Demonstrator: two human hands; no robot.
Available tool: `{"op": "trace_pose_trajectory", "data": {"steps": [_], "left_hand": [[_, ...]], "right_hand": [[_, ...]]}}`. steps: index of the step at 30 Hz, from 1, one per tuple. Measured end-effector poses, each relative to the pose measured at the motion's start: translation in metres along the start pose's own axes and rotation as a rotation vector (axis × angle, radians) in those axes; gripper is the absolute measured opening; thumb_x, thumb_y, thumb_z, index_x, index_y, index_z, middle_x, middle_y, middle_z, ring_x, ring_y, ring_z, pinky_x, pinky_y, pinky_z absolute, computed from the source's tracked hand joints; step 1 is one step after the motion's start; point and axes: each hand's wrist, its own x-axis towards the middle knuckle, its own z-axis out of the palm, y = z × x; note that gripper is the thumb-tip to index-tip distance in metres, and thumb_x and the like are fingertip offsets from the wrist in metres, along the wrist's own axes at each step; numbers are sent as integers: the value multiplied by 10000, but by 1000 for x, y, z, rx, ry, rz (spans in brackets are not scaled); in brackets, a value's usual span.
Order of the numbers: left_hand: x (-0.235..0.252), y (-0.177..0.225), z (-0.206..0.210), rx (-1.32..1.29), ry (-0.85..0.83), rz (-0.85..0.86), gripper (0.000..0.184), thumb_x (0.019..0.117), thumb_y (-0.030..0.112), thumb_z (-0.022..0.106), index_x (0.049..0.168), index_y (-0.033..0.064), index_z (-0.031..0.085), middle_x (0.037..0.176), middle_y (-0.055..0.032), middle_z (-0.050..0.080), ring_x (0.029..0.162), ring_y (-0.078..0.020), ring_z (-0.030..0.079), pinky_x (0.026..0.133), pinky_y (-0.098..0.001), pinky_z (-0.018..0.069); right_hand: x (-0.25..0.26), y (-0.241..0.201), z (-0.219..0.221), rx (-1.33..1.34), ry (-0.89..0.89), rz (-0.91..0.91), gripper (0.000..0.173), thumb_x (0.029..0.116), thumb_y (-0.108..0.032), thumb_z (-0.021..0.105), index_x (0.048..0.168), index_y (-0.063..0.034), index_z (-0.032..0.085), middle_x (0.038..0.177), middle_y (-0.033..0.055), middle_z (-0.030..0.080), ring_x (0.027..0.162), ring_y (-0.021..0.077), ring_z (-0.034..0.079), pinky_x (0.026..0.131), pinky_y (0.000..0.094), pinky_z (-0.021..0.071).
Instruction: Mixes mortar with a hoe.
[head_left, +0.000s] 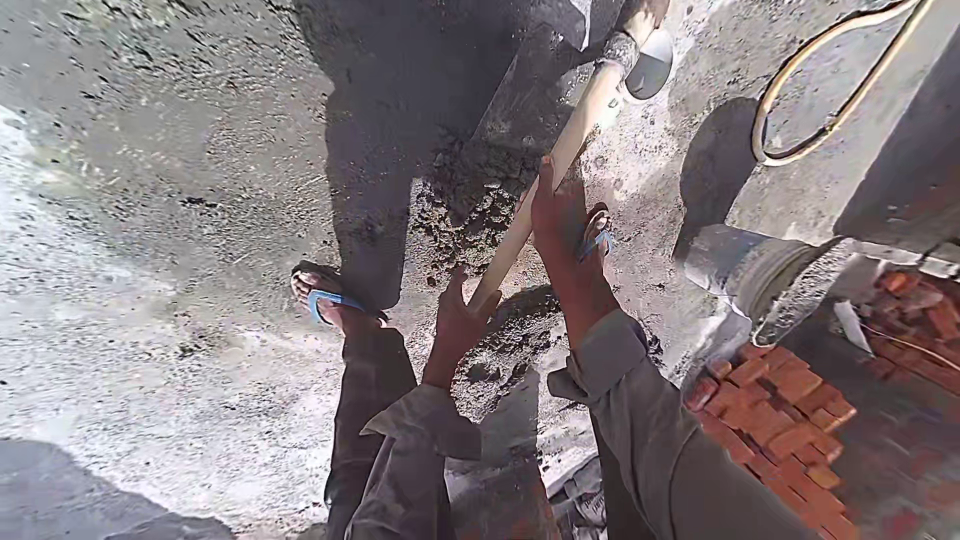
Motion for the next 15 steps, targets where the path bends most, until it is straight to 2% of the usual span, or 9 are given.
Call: {"op": "trace_pose_trajectory", "data": {"steps": [1,2,4,7,8,10,11,13,15], "left_hand": [[5,-6,2,34,-37,-14,978,881,514,727,1585,-2,284,1480,-240,521,1353,-367,523,1124,-537,420],[9,-11,5,61,-68,-29,996,872,510,750,1593,17,271,1414,-222,581,1259,-342,597,1062,-525,477],[12,-19,12,127,-88,-78,956,871,454,776,1592,53,293,1175,-206,686,1006,-332,688,914,-536,547],[-2,-37,26,235,-61,-228,818,888,324,731,1591,157,346,1053,-197,724,904,-379,712,824,-592,557],[-9,-47,28,253,-56,-274,812,890,321,734,1591,181,349,1046,-198,728,904,-388,715,819,-605,556],[-21,-68,28,274,-46,-353,822,902,360,753,1596,196,343,1095,-215,724,967,-417,709,859,-634,539],[-29,-79,27,299,-41,-382,823,900,389,754,1594,202,351,1131,-212,722,1011,-427,702,882,-647,528],[-48,-95,32,369,-37,-412,793,882,400,756,1570,213,410,1159,-199,728,1055,-427,700,911,-650,518],[-65,-92,38,415,-47,-413,760,872,388,755,1546,207,454,1179,-186,729,1068,-411,703,922,-638,523]], "right_hand": [[-7,9,3,51,-1,24,539,1083,-504,435,858,-30,560,560,36,583,463,149,607,491,341,577],[-14,15,5,88,-10,44,531,1080,-502,446,852,-36,555,546,34,573,452,149,598,478,338,566],[-32,24,10,132,-50,68,508,1073,-508,463,911,-37,563,557,27,560,452,141,586,476,332,565],[-75,38,1,159,-149,76,506,1035,-588,481,1003,-98,602,621,7,575,501,117,586,512,308,562],[-90,44,-7,154,-178,84,483,1030,-576,507,1044,-107,623,669,12,607,550,116,612,561,308,580],[-114,51,-21,170,-255,114,335,1037,-335,582,1121,-14,630,817,89,701,751,175,695,761,365,601],[-128,53,-28,165,-296,131,259,1015,-216,601,1110,24,617,853,116,714,807,188,711,812,368,605],[-151,51,-46,133,-352,158,157,955,-88,629,1030,49,635,854,132,727,830,194,714,821,357,596],[-167,43,-67,89,-363,152,153,909,-58,663,1021,44,644,878,124,731,856,198,713,835,370,598]]}}
